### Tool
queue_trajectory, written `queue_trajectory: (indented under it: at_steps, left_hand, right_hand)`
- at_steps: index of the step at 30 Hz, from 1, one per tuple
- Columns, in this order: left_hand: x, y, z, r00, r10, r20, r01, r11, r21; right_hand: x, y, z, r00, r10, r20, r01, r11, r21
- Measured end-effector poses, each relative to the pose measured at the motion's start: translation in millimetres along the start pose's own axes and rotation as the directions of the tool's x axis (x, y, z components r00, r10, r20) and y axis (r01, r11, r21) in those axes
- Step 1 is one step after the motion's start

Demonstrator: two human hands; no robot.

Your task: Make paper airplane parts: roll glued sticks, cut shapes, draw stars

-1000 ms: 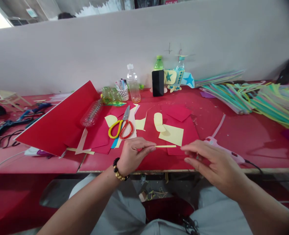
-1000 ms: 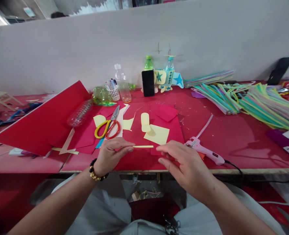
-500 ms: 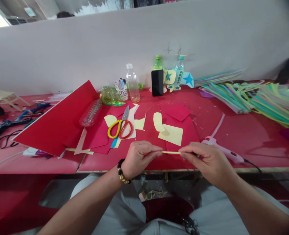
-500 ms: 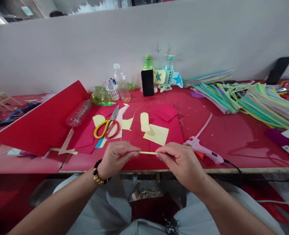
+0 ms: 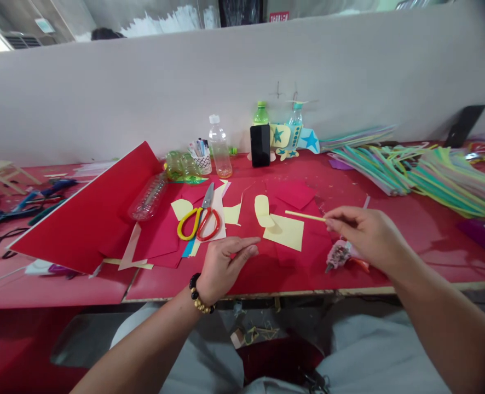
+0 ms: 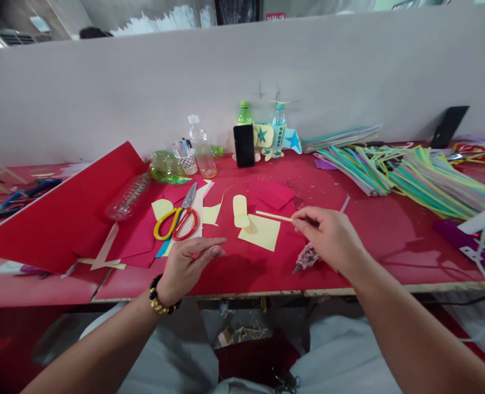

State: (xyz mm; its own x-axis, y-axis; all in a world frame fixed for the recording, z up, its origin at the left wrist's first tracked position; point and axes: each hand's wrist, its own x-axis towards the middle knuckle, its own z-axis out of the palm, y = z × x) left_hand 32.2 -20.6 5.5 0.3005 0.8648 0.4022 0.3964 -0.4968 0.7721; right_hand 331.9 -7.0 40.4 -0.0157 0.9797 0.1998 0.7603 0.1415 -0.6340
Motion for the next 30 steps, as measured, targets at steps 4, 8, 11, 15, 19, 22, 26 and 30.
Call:
queue_trajectory:
  at_steps: [4,8,11,15,19,22,26,30]
  left_hand:
    - [0,-1,0.9,0.999,0.016,0.029,-0.016,1.000,0.013]
    - [1,0,1.8,0.999,0.034,0.036,-0.035,0.999,0.036]
    - [2,-1,0.8,0.999,0.039,0.033,-0.040,0.998,0.051]
    - [2,-4,-0.4,0.999,0.036,0.037,-0.038,0.997,0.064]
    - [2,-7,0.7,0.997,0.054,0.050,-0.058,0.995,0.078]
    - [3,-8,1.4,0.997,0.048,0.060,-0.053,0.996,0.073]
    - [3,-6,0.7,0.998,0.041,0.055,-0.045,0.996,0.073]
    - [3,-4,1.0,0.997,0.039,0.065,-0.044,0.997,0.066]
  right_hand:
    - [58,26,-8,0.996,-0.082,0.019,0.085,0.960,-0.266]
    - [111,45,-7,0.966,-0.193,0.172,0.240,0.918,-0.315]
    - [136,55,-4,0.921,-0.262,0.287,0.343,0.896,-0.281]
    - [152,65,0,0.873,-0.297,0.387,0.409,0.878,-0.250]
    - [157,72,5,0.862,-0.290,0.417,0.418,0.872,-0.257]
    - [152,66,7,0.882,-0.277,0.381,0.400,0.868,-0.295]
    - [127,42,7,0.918,-0.261,0.299,0.358,0.871,-0.338]
    - [90,11,17,0.887,-0.210,0.411,0.356,0.878,-0.320]
